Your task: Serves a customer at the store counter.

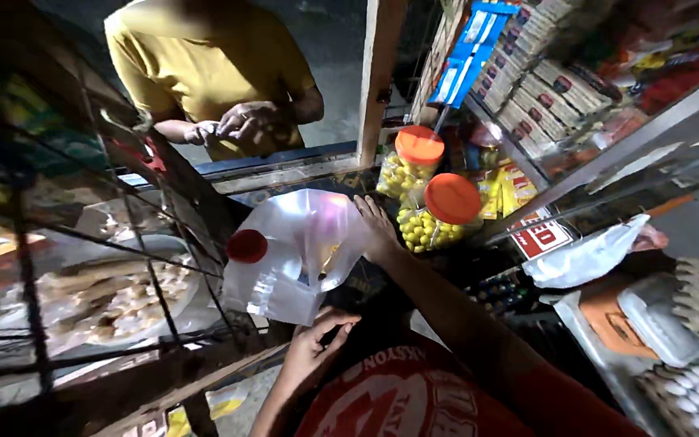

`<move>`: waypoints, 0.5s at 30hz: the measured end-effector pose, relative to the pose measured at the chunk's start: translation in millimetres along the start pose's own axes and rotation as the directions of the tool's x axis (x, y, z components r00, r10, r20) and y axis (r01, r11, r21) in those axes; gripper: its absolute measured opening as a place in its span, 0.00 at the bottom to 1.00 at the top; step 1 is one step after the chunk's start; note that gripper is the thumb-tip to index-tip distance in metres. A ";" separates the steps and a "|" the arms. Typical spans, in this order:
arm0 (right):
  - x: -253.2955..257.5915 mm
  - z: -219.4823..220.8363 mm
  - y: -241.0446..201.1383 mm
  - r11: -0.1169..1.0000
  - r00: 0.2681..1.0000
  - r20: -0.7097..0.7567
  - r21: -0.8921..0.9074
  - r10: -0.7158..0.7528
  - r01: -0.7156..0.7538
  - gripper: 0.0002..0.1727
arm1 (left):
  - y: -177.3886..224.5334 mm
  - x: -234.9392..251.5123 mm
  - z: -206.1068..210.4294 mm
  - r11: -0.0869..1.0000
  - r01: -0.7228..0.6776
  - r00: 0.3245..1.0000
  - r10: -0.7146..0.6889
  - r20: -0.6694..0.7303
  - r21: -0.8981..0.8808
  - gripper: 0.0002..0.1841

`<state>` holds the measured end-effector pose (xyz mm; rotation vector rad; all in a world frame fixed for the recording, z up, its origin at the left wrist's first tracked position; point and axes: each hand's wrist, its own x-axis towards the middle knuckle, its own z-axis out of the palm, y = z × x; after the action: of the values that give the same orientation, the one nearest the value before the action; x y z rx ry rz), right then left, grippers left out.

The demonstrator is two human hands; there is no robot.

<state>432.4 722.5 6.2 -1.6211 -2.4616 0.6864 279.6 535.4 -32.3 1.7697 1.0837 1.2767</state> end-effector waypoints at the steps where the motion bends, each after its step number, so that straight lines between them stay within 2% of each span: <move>1: -11.9 1.0 -2.2 0.999 0.999 0.010 -0.001 0.036 -0.036 0.36 | 2.2 0.1 0.2 1.000 0.014 1.000 -0.014 0.001 0.018 0.10; 4: -44.1 17.1 -0.3 0.998 0.998 -0.057 -0.059 0.024 -0.027 0.31 | 4.3 1.3 0.8 0.999 0.031 0.999 -0.032 0.019 0.032 0.10; 9: -88.7 41.5 13.0 0.982 0.964 -0.190 -0.052 -0.186 0.179 0.26 | 3.5 3.4 0.2 0.999 0.031 0.999 -0.031 0.032 0.012 0.10; 12: -107.7 37.7 23.7 0.961 0.949 -0.219 0.112 -0.226 0.254 0.24 | 6.3 2.1 5.5 0.995 0.059 0.998 -0.060 0.000 0.074 0.10; 15: -124.2 28.3 43.0 0.940 0.947 -0.295 0.267 -0.129 0.211 0.25 | 10.2 1.4 16.0 0.975 0.070 0.996 -0.056 -0.071 0.212 0.10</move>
<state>511.5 616.7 -19.0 -1.2771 -2.1497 0.7096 297.5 531.5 -27.2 1.8444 1.3476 1.2236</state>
